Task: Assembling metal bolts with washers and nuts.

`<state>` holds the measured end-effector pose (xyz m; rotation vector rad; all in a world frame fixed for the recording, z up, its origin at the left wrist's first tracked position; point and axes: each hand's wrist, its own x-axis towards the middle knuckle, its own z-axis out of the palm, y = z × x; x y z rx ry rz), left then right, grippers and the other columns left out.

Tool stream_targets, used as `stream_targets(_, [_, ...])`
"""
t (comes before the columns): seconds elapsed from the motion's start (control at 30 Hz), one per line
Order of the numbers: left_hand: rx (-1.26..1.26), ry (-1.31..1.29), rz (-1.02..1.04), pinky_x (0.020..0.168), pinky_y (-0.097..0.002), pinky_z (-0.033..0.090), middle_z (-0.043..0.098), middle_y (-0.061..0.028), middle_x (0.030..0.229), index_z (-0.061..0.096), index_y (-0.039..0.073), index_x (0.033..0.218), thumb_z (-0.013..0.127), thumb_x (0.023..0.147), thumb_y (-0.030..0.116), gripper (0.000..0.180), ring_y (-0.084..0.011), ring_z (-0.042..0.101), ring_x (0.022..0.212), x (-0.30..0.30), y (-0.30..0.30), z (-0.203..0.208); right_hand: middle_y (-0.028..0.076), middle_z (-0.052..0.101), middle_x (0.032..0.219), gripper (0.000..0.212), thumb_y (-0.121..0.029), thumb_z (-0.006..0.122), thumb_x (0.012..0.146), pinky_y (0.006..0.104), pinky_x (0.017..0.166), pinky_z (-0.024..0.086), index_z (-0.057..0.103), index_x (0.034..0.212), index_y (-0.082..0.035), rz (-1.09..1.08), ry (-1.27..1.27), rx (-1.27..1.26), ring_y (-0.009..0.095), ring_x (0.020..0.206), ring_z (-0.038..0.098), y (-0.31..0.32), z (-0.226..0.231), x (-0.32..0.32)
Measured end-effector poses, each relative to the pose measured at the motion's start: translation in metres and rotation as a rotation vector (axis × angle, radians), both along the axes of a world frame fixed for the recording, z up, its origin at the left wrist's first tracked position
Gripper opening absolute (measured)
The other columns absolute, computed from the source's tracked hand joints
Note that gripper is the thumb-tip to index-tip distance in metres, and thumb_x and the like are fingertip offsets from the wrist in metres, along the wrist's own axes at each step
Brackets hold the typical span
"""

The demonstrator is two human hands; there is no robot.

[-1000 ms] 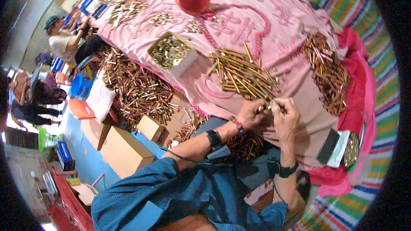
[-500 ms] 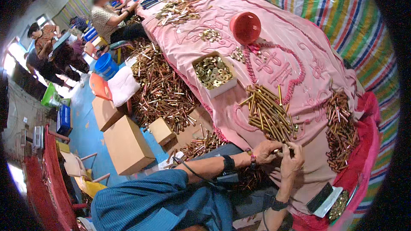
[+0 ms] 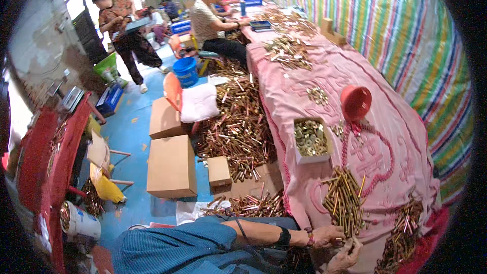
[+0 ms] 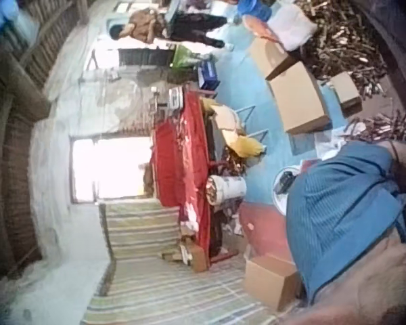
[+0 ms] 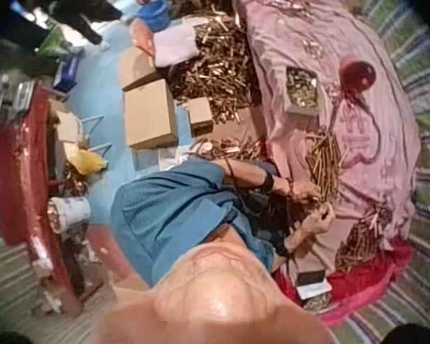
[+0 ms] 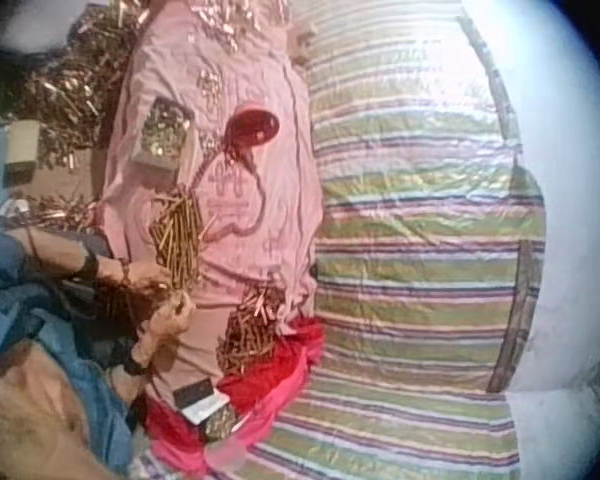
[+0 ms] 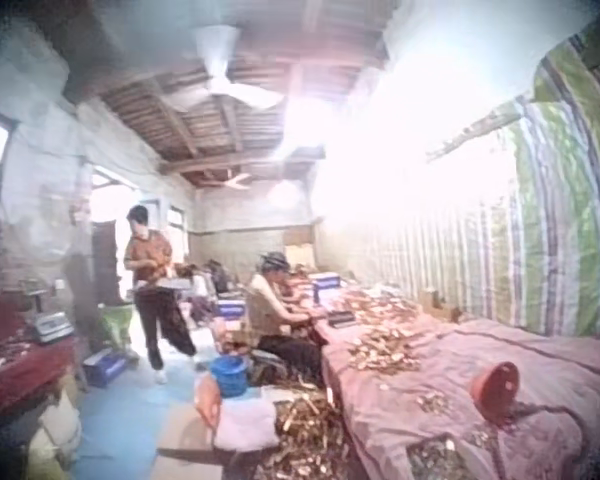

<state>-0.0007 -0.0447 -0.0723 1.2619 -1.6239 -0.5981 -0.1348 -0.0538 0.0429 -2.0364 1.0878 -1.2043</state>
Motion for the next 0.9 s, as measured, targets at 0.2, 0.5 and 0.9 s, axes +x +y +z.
stream_targets(0.2, [0.016,-0.12,0.084,0.073,-0.0532,0.049,0.063,-0.0202,0.1,0.062,0.008,0.118,0.067,0.078,0.021,0.042,-0.0447,0.063,0.094,0.031,0.012,-0.016,0.016,0.074,0.1,0.028,-0.029,0.069,0.1,0.0393,0.08,0.056,0.075,0.106,-0.002,0.053,-0.099,0.125,0.029,0.087,0.069,0.02,0.02,0.022])
stream_targets(0.5, [0.034,-0.084,0.142,0.068,-0.0505,0.051,0.067,-0.0191,0.082,0.066,0.012,0.112,0.065,0.079,0.019,0.034,-0.0419,0.067,0.08,0.019,0.017,-0.001,0.015,0.073,0.098,0.029,-0.029,0.068,0.101,0.0386,0.075,0.056,0.074,0.105,0.0,0.059,-0.153,0.135,0.026,0.085,0.069,0.019,0.019,0.017])
stream_targets(0.9, [-0.043,-0.158,0.111,0.079,-0.0491,0.052,0.064,-0.0164,0.11,0.064,0.012,0.124,0.065,0.08,0.018,0.045,-0.0412,0.065,0.099,0.007,0.013,-0.001,0.015,0.072,0.089,0.027,-0.029,0.07,0.099,0.041,0.076,0.056,0.076,0.101,-0.003,0.08,-0.002,-0.301,0.031,0.085,0.07,0.015,0.023,0.01])
